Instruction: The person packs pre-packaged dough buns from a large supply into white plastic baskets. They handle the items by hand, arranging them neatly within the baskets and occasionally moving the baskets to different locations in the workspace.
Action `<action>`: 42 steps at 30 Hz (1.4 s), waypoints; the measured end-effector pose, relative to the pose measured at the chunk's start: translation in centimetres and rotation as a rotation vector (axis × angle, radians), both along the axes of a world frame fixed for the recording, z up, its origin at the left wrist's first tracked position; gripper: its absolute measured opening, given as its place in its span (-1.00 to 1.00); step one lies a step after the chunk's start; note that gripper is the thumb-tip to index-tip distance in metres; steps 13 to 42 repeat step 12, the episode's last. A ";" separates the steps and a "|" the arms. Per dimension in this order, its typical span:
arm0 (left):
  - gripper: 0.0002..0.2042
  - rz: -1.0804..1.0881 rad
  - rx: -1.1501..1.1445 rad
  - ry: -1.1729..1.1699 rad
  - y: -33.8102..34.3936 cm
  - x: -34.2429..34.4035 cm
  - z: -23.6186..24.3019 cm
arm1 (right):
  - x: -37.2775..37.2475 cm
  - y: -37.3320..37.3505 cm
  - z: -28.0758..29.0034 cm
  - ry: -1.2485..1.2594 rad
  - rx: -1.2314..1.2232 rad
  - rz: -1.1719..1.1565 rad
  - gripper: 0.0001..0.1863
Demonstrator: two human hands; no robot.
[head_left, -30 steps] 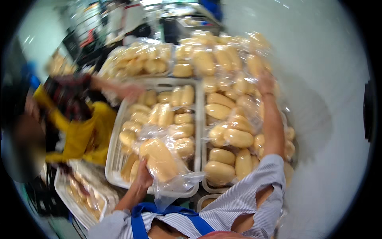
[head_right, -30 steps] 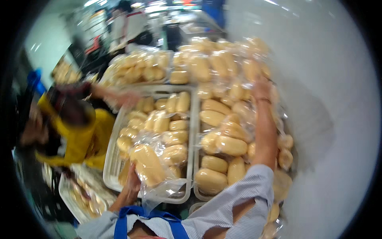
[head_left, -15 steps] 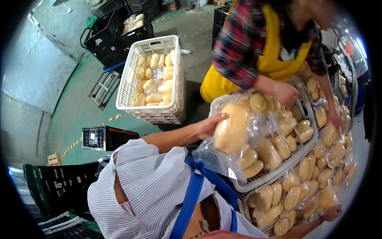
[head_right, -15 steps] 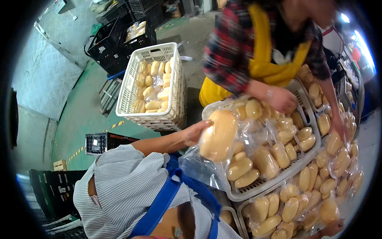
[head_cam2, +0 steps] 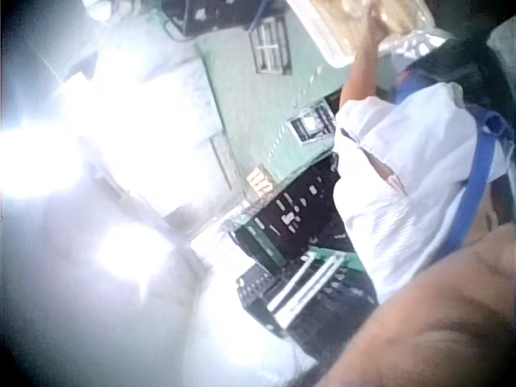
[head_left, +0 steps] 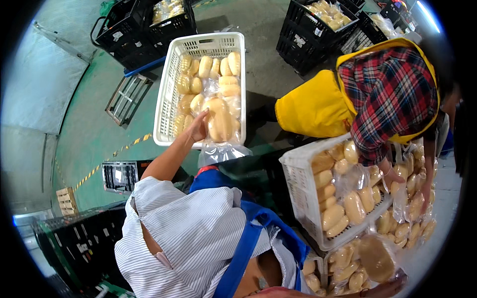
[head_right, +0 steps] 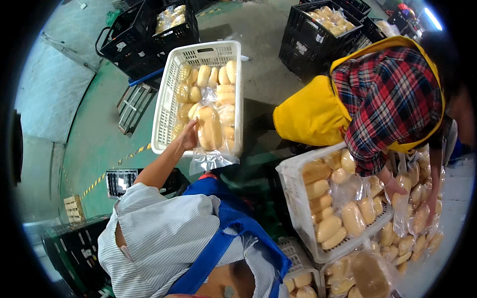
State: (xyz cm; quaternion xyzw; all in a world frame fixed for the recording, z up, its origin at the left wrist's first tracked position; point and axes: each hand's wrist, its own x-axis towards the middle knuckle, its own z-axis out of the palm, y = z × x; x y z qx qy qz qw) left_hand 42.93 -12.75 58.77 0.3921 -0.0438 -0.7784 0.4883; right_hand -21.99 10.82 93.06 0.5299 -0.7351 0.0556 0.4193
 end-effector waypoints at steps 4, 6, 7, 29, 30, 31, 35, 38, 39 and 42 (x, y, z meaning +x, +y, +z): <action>-0.56 -0.053 0.097 -0.183 -5.2 8.4 -8.5 | 12.6 -7.5 -6.7 -0.760 0.050 0.450 -0.69; -0.56 0.007 0.147 -0.186 -8.4 11.5 -12.8 | 21.6 -13.2 -11.6 -1.376 -0.187 0.378 -0.73; -0.55 0.039 0.176 -0.187 -9.2 12.6 -14.5 | 26.2 -14.3 -12.4 -1.359 0.219 0.502 -0.75; -0.53 0.123 0.172 -0.172 -8.8 19.0 -16.9 | 44.6 -27.0 -20.4 -1.278 0.686 0.664 -0.80; -0.53 0.123 0.172 -0.172 -8.8 19.0 -16.9 | 44.6 -27.0 -20.4 -1.278 0.686 0.664 -0.80; -0.53 0.123 0.172 -0.172 -8.8 19.0 -16.9 | 44.6 -27.0 -20.4 -1.278 0.686 0.664 -0.80; -0.53 0.123 0.172 -0.172 -8.8 19.0 -16.9 | 44.6 -27.0 -20.4 -1.278 0.686 0.664 -0.80; -0.53 0.123 0.172 -0.172 -8.8 19.0 -16.9 | 44.6 -27.0 -20.4 -1.278 0.686 0.664 -0.80; -0.53 0.123 0.172 -0.172 -8.8 19.0 -16.9 | 44.6 -27.0 -20.4 -1.278 0.686 0.664 -0.80; -0.53 0.123 0.172 -0.172 -8.8 19.0 -16.9 | 44.6 -27.0 -20.4 -1.278 0.686 0.664 -0.80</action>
